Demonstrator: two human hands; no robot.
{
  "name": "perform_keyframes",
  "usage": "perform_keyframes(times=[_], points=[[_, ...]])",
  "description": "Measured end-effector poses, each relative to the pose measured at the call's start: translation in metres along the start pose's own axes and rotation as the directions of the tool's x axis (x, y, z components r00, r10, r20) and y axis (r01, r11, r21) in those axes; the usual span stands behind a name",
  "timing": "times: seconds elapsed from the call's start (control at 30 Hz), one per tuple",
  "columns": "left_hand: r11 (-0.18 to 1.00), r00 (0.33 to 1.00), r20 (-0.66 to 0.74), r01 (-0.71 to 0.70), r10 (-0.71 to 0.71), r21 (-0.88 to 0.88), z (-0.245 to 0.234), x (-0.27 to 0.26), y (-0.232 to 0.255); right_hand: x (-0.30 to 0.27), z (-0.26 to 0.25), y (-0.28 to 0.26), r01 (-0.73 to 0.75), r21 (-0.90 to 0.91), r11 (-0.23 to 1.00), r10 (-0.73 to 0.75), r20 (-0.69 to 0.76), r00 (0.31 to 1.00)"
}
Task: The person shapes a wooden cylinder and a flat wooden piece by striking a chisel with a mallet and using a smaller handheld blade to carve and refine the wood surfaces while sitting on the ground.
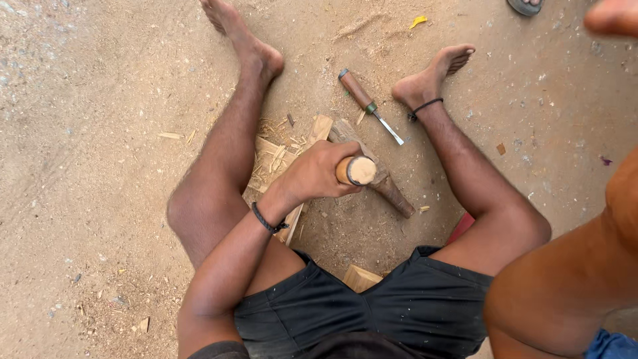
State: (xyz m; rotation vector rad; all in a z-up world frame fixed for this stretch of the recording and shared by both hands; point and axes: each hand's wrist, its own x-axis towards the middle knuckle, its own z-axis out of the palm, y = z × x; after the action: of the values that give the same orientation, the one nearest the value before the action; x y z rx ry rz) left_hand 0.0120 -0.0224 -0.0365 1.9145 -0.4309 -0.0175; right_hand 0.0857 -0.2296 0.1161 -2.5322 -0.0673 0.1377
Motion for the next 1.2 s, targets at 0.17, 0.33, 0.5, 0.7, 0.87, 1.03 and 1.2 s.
perform_keyframes(times=[0.17, 0.33, 0.5, 0.7, 0.87, 1.03, 1.2], points=[[0.953, 0.997, -0.044, -0.066, 0.056, -0.295, 0.019, -0.01, -0.032, -0.006, 0.094, -0.039, 0.693, -0.228, 0.684, -0.589, 0.389, 0.709], [0.987, 0.998, 0.06, 0.017, -0.007, -0.162, 0.017, -0.004, -0.024, -0.021, 0.068, -0.073, 0.784, -0.067, 0.617, -0.743, 0.28, 0.608], [0.995, 0.995, -0.014, 0.103, -0.103, 0.0, -0.009, -0.014, -0.004, -0.052, 0.001, -0.112, 0.797, 0.063, 0.601, -0.792, 0.176, 0.584], [0.997, 0.993, -0.1, 0.062, -0.067, -0.055, -0.007, -0.006, 0.001, -0.029, 0.073, -0.063, 0.571, -0.243, 0.784, -0.418, 0.472, 0.776], [0.977, 0.973, -0.173, -0.173, 0.15, -0.125, -0.022, -0.01, 0.018, -0.009, 0.096, -0.042, 0.83, -0.077, 0.553, -0.78, 0.302, 0.548], [0.99, 0.993, -0.071, 0.091, -0.099, -0.111, -0.023, -0.014, 0.008, -0.027, -0.03, -0.114, 0.801, 0.095, 0.591, -0.805, 0.133, 0.578], [0.997, 0.996, -0.078, 0.048, -0.053, -0.062, 0.013, -0.018, -0.026, -0.033, 0.003, -0.128, 0.795, -0.105, 0.598, -0.781, 0.146, 0.607]])
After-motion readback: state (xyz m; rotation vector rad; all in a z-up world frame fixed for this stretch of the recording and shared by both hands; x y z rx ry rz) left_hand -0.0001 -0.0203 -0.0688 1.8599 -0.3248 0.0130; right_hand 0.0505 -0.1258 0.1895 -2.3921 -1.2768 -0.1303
